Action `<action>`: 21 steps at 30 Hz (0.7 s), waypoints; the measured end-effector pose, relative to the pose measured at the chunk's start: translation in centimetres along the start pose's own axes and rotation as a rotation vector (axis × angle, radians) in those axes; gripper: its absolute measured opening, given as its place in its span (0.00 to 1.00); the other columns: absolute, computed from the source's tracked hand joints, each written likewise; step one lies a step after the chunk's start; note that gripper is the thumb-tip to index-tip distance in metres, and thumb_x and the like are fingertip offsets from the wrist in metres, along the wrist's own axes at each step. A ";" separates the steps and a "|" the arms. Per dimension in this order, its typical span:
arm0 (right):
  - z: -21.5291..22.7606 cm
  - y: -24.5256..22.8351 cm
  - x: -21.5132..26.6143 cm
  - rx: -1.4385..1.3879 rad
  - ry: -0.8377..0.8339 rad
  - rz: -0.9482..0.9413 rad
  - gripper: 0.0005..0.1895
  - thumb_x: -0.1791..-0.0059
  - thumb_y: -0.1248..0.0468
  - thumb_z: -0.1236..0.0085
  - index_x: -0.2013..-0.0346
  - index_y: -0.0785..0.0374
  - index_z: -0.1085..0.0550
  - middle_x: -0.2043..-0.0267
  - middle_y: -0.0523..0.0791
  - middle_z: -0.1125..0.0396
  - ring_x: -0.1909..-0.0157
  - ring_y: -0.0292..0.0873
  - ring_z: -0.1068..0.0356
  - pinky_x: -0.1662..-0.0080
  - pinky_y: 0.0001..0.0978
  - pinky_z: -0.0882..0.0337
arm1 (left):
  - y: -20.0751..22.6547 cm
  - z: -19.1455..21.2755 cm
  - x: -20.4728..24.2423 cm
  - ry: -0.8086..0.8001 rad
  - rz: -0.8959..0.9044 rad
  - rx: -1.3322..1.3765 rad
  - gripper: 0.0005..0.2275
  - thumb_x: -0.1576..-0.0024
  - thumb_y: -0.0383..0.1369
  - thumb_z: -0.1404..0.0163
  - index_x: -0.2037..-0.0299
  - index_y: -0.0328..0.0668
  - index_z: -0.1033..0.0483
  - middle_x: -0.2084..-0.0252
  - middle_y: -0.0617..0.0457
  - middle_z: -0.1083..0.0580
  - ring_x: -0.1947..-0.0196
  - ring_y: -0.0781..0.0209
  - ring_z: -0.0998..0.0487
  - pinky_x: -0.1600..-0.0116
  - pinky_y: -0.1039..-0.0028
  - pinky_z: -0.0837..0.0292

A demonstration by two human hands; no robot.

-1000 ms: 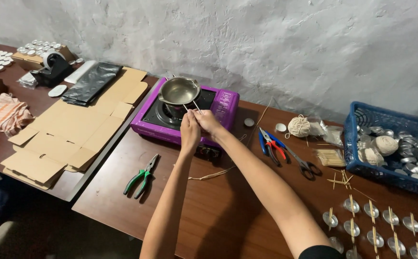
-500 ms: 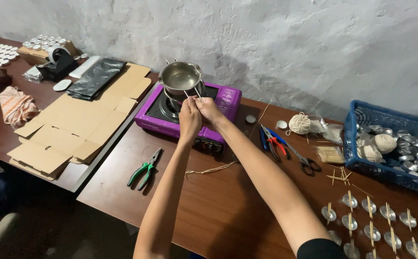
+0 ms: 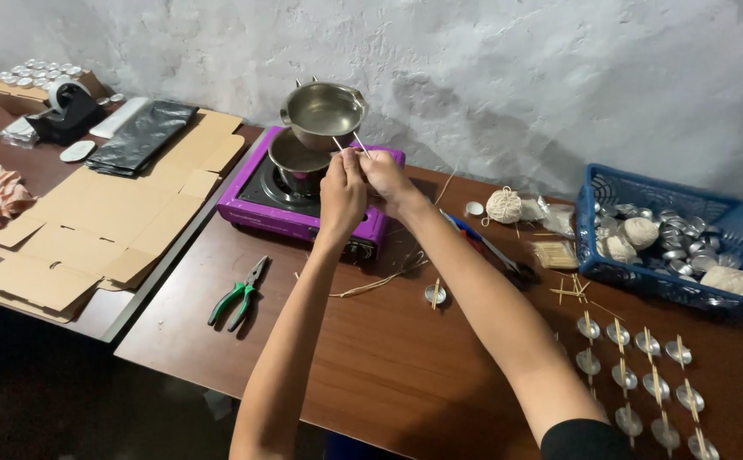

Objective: Assembling candle wicks into metal holders and pouring melted wax into them using a small pot.

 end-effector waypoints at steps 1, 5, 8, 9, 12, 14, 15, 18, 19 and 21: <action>0.3 -0.5 1.1 0.002 0.008 0.000 0.13 0.48 0.57 0.45 0.77 0.57 0.27 0.89 0.38 0.44 0.94 0.30 0.49 0.88 0.22 0.45 | 0.2 -0.3 0.5 -0.007 0.001 0.004 0.23 0.33 0.48 0.69 0.42 0.43 0.26 0.55 0.31 0.21 0.47 0.31 0.23 0.41 0.45 0.31; 3.7 -1.0 2.9 0.037 0.066 -0.005 0.14 0.47 0.56 0.48 0.76 0.56 0.27 0.88 0.36 0.44 0.92 0.29 0.49 0.88 0.21 0.45 | 1.7 -2.4 2.6 -0.089 -0.027 0.026 0.22 0.33 0.47 0.68 0.43 0.41 0.27 0.57 0.31 0.21 0.49 0.30 0.23 0.43 0.43 0.30; 6.4 -1.4 5.3 0.078 0.106 0.005 0.13 0.48 0.57 0.46 0.74 0.57 0.25 0.87 0.36 0.43 0.91 0.29 0.47 0.87 0.20 0.43 | 1.8 -4.2 4.5 -0.171 -0.032 0.011 0.22 0.33 0.48 0.68 0.43 0.42 0.27 0.57 0.29 0.22 0.48 0.29 0.23 0.42 0.42 0.30; 7.1 -1.9 6.5 0.123 0.115 0.019 0.12 0.48 0.59 0.46 0.74 0.58 0.24 0.85 0.36 0.41 0.89 0.29 0.45 0.85 0.18 0.42 | 1.7 -4.9 5.0 -0.209 -0.027 0.000 0.22 0.33 0.48 0.68 0.43 0.44 0.27 0.57 0.30 0.21 0.48 0.30 0.23 0.42 0.43 0.30; 10.2 -2.2 10.2 0.118 0.177 -0.100 0.12 0.47 0.55 0.50 0.69 0.56 0.25 0.84 0.35 0.42 0.90 0.31 0.44 0.84 0.20 0.41 | 3.6 -5.8 8.1 -0.340 -0.031 0.051 0.25 0.34 0.50 0.69 0.43 0.36 0.30 0.57 0.28 0.22 0.48 0.29 0.23 0.43 0.41 0.30; 10.3 -3.5 13.7 0.120 0.202 -0.097 0.11 0.46 0.57 0.50 0.70 0.56 0.27 0.85 0.34 0.48 0.90 0.29 0.49 0.86 0.19 0.46 | 3.9 -6.6 9.8 -0.399 -0.039 0.059 0.25 0.34 0.50 0.69 0.44 0.37 0.30 0.58 0.28 0.22 0.49 0.29 0.23 0.44 0.41 0.30; 10.2 -4.2 15.5 0.122 0.215 -0.095 0.10 0.46 0.59 0.51 0.70 0.57 0.29 0.85 0.33 0.54 0.91 0.26 0.55 0.88 0.18 0.51 | 4.1 -7.0 10.6 -0.445 -0.046 0.063 0.25 0.34 0.51 0.69 0.45 0.37 0.29 0.58 0.27 0.22 0.50 0.30 0.22 0.44 0.41 0.29; 13.3 -2.6 17.5 0.167 0.262 -0.106 0.11 0.45 0.59 0.54 0.70 0.55 0.28 0.85 0.32 0.53 0.92 0.26 0.54 0.88 0.19 0.51 | 2.8 -9.1 12.4 -0.560 -0.073 0.061 0.25 0.34 0.50 0.69 0.45 0.35 0.31 0.61 0.28 0.22 0.51 0.30 0.21 0.46 0.41 0.29; 13.4 -3.0 18.7 0.165 0.272 -0.108 0.11 0.45 0.59 0.54 0.70 0.55 0.28 0.85 0.32 0.53 0.92 0.26 0.54 0.88 0.19 0.51 | 2.5 -9.5 12.9 -0.570 -0.072 0.063 0.25 0.34 0.50 0.69 0.45 0.35 0.31 0.61 0.28 0.22 0.51 0.30 0.21 0.46 0.41 0.29; 13.6 -3.8 21.3 0.145 0.283 -0.132 0.15 0.44 0.59 0.56 0.73 0.59 0.29 0.84 0.33 0.58 0.91 0.25 0.56 0.87 0.16 0.54 | 2.1 -10.4 14.0 -0.649 -0.101 0.071 0.24 0.34 0.50 0.65 0.43 0.36 0.32 0.63 0.34 0.20 0.51 0.34 0.20 0.47 0.43 0.27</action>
Point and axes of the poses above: each hand's wrist, its own x-axis away from the middle knuckle, its own z-axis out of the back of the hand, y = z × x, the point moved 1 cm from there along -x, towards the middle knuckle
